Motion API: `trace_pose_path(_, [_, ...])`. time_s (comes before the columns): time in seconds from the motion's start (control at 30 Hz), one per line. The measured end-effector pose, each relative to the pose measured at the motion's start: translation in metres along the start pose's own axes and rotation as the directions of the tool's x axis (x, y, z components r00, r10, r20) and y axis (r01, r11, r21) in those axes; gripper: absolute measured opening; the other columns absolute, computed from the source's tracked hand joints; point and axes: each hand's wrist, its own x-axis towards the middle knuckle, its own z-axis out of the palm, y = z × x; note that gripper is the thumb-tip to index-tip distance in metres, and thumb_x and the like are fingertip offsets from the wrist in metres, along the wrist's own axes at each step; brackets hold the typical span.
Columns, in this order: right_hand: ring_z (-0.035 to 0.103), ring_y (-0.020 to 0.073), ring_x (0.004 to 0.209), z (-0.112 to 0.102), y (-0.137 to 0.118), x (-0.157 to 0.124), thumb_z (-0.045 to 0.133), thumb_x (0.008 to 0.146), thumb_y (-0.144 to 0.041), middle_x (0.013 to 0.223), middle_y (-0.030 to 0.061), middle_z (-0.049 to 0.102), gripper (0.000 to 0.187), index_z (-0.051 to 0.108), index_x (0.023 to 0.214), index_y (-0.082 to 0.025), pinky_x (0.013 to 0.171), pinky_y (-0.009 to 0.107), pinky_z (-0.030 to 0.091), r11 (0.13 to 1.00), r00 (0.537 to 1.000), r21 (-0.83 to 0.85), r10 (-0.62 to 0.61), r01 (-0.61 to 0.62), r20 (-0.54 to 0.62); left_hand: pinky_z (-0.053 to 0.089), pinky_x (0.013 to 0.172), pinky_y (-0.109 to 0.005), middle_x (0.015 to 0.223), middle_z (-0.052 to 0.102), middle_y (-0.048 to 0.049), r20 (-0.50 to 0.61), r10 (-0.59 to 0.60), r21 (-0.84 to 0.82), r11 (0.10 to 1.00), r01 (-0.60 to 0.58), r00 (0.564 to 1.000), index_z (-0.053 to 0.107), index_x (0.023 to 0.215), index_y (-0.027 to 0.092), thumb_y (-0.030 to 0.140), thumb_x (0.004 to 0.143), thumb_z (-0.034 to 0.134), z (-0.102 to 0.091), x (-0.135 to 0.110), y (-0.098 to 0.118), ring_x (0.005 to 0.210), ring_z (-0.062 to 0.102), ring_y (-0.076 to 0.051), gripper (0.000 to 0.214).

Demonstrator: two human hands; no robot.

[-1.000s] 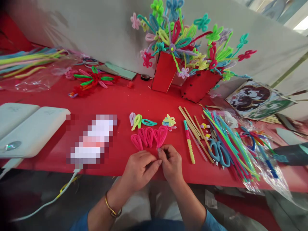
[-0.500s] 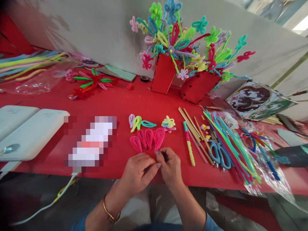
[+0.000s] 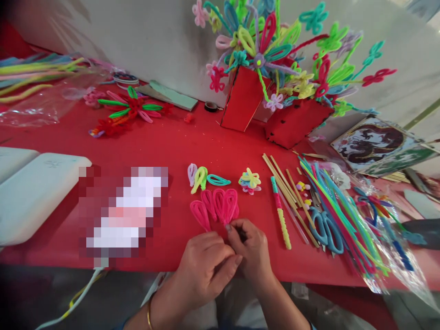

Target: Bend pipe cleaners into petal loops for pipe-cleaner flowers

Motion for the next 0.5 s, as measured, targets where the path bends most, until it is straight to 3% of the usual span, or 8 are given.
trace_pose_path(0.5, [0.051,0.0120,0.045,0.0005,0.0037,-0.0010,0.050,0.079,-0.040,0.050,-0.0019,0.056,0.026,0.058,0.064,-0.020,0.043,0.020,0.040,0.998,0.999,-0.061,-0.032,0.033,0.015,0.035,0.048,-0.027,0.053,0.050,0.0010,0.004,0.028,-0.030,0.999,-0.028,1.000,0.052,0.058,0.017,0.023,0.085,0.047,-0.0028,0.0001,-0.0012,0.052,0.044,-0.012,0.028])
